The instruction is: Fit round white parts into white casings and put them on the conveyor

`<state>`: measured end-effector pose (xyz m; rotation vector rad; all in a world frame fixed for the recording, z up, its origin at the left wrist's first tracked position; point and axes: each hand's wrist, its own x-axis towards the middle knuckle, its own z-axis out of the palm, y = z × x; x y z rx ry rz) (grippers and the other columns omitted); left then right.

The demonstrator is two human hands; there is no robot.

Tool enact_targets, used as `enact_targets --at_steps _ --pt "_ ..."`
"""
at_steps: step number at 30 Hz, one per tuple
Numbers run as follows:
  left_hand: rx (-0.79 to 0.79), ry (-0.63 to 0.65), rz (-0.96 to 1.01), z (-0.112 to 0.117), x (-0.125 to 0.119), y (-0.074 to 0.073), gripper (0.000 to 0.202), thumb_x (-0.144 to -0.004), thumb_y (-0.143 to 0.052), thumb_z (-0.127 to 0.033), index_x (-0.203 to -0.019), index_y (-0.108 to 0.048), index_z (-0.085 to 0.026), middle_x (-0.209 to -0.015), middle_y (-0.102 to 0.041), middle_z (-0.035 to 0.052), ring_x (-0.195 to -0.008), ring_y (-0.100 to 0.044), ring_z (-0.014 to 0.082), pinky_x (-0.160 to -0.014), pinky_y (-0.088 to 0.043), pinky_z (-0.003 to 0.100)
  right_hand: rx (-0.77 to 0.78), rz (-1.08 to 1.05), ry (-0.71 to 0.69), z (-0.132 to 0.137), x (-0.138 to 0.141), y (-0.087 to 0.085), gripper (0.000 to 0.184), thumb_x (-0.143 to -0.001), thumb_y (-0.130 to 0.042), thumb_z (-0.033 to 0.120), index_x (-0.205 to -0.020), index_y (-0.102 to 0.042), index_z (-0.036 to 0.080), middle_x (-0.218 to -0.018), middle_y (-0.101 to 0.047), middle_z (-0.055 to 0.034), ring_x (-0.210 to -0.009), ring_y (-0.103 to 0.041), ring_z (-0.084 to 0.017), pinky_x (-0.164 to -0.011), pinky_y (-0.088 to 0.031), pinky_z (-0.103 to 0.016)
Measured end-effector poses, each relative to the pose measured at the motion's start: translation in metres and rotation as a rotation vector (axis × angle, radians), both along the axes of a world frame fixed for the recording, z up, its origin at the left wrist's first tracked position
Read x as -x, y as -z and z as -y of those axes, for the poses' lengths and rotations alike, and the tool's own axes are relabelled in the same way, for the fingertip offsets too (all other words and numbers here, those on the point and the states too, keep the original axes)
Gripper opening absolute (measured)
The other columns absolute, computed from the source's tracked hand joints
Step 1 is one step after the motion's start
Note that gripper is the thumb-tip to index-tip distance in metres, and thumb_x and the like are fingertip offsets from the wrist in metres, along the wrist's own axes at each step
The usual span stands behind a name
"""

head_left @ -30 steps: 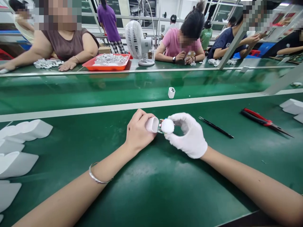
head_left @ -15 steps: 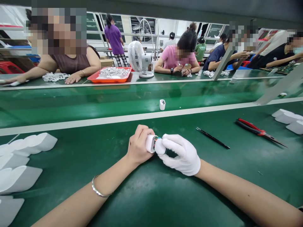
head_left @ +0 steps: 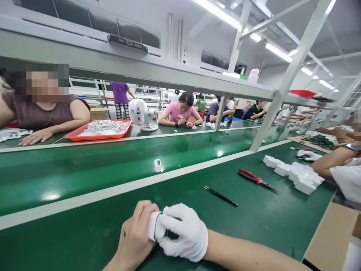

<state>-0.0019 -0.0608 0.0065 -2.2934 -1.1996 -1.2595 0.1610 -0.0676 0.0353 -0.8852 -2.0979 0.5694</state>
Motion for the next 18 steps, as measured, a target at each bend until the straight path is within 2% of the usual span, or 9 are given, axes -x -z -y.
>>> enact_targets --at_steps 2,4,7,10,12,15,18 --pt "0.043 -0.012 -0.019 0.001 -0.002 0.003 0.024 -0.074 -0.041 -0.007 -0.094 -0.047 -0.019 -0.089 -0.050 0.0045 -0.060 -0.057 0.0096 -0.046 -0.044 0.016 -0.168 0.072 -0.014 -0.001 -0.001 0.008 0.018 -0.068 -0.056 0.020 -0.083 -0.066 0.022 -0.076 -0.062 -0.0032 -0.069 -0.057 -0.018 -0.068 -0.049 -0.030" --pt "0.145 -0.038 -0.018 0.002 -0.005 0.006 0.028 -0.072 -0.041 -0.008 -0.097 -0.045 -0.020 -0.091 -0.051 0.0041 -0.058 -0.057 0.0095 -0.045 -0.044 0.017 -0.322 0.114 0.037 -0.003 -0.003 0.021 0.035 -0.073 -0.054 0.022 -0.107 -0.061 0.019 -0.096 -0.062 -0.0094 -0.086 -0.059 -0.023 -0.075 -0.051 -0.033" --pt "0.257 -0.047 0.025 0.003 -0.007 0.006 0.031 -0.071 -0.044 -0.012 -0.100 -0.042 -0.022 -0.093 -0.051 0.0031 -0.059 -0.058 0.0105 -0.046 -0.046 0.019 -0.436 0.126 0.114 -0.006 -0.010 0.037 0.060 -0.080 -0.053 0.028 -0.136 -0.034 0.016 -0.130 -0.047 -0.0162 -0.116 -0.049 -0.027 -0.092 -0.046 -0.036" --pt "0.314 -0.070 0.109 0.004 -0.007 0.001 0.022 -0.075 -0.046 -0.020 -0.096 -0.042 -0.024 -0.091 -0.050 0.0012 -0.057 -0.057 0.0110 -0.046 -0.045 0.021 -0.493 0.156 0.127 -0.005 -0.013 0.035 0.068 -0.086 -0.048 0.032 -0.144 -0.017 0.016 -0.143 -0.033 -0.0160 -0.128 -0.038 -0.027 -0.102 -0.038 -0.038" --pt "0.358 -0.105 0.171 0.005 -0.007 -0.003 0.018 -0.076 -0.044 -0.022 -0.093 -0.043 -0.025 -0.091 -0.050 0.0002 -0.057 -0.057 0.0115 -0.047 -0.044 0.022 -0.488 0.224 0.045 -0.003 -0.010 0.026 0.069 -0.086 -0.047 0.037 -0.144 -0.017 0.015 -0.144 -0.031 -0.0160 -0.129 -0.036 -0.028 -0.103 -0.037 -0.039" --pt "0.424 -0.146 0.233 0.004 -0.007 -0.006 0.022 -0.073 -0.044 -0.019 -0.094 -0.045 -0.025 -0.095 -0.051 -0.0003 -0.062 -0.060 0.0127 -0.049 -0.045 0.022 -0.426 0.342 -0.105 -0.002 -0.005 0.014 0.069 -0.084 -0.047 0.043 -0.142 -0.022 0.014 -0.143 -0.033 -0.0170 -0.128 -0.037 -0.029 -0.099 -0.041 -0.040" --pt "0.445 -0.154 0.241 0.001 -0.005 -0.004 0.020 -0.074 -0.046 -0.020 -0.093 -0.045 -0.025 -0.095 -0.051 -0.0003 -0.062 -0.059 0.0130 -0.048 -0.044 0.022 -0.386 0.309 -0.059 -0.004 -0.005 0.018 0.068 -0.087 -0.045 0.038 -0.143 -0.016 0.014 -0.147 -0.025 -0.0189 -0.131 -0.033 -0.029 -0.100 -0.039 -0.041"
